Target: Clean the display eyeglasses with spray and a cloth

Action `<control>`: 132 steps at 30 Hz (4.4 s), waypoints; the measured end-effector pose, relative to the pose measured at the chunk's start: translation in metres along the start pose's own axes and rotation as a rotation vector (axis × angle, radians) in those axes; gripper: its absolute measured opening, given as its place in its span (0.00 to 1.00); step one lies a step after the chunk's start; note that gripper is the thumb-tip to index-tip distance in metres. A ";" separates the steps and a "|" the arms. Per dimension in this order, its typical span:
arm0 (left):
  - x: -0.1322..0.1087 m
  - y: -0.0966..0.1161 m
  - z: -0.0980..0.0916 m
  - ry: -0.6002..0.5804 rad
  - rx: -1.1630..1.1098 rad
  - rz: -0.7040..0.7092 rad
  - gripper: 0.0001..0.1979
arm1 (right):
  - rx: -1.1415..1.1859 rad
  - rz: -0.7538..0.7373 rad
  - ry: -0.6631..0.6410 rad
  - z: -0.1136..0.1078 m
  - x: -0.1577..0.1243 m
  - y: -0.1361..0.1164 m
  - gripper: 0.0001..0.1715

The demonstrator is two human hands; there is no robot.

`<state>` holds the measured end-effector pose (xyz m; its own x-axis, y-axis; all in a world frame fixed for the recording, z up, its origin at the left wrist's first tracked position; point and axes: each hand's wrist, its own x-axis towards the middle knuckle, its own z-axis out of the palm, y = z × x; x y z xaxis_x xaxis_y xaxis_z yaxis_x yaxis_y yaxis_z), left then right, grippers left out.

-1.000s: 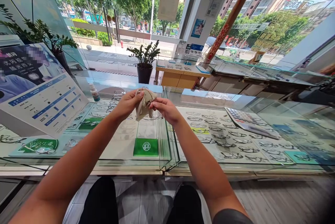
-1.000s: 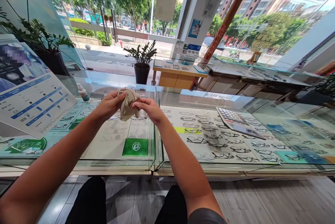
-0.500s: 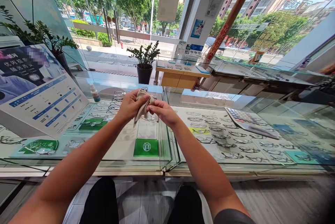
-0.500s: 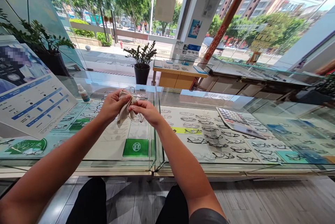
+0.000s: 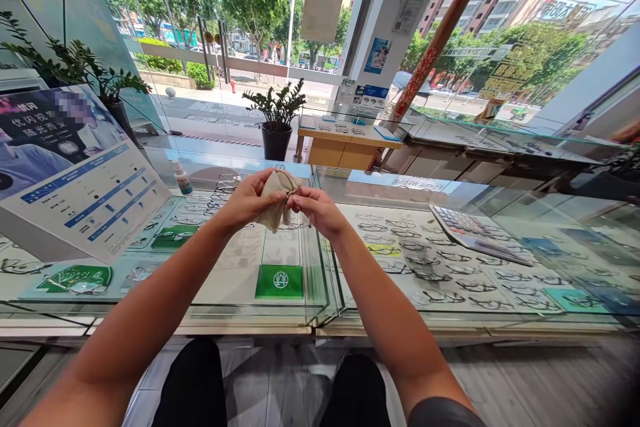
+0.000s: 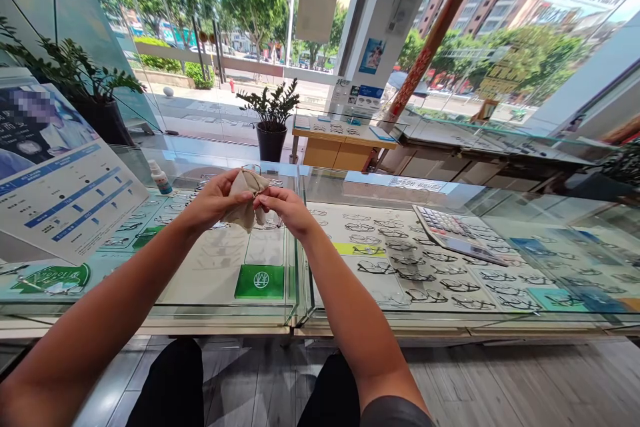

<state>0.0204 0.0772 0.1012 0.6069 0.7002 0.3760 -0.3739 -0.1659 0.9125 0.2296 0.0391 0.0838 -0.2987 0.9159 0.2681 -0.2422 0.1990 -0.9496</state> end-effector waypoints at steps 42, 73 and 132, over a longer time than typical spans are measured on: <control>0.002 -0.011 0.009 0.454 0.210 0.210 0.31 | 0.076 -0.037 0.045 0.001 -0.003 -0.003 0.28; -0.007 0.001 -0.001 0.265 1.135 0.607 0.35 | 0.023 -0.056 -0.026 -0.010 -0.004 -0.013 0.17; -0.004 -0.011 -0.002 0.709 0.910 0.641 0.28 | -0.969 -0.827 0.676 0.002 -0.010 -0.002 0.24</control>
<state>0.0213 0.0777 0.0894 -0.1006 0.4865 0.8679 0.3158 -0.8116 0.4915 0.2310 0.0292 0.0837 0.1676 0.3552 0.9196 0.6658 0.6472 -0.3713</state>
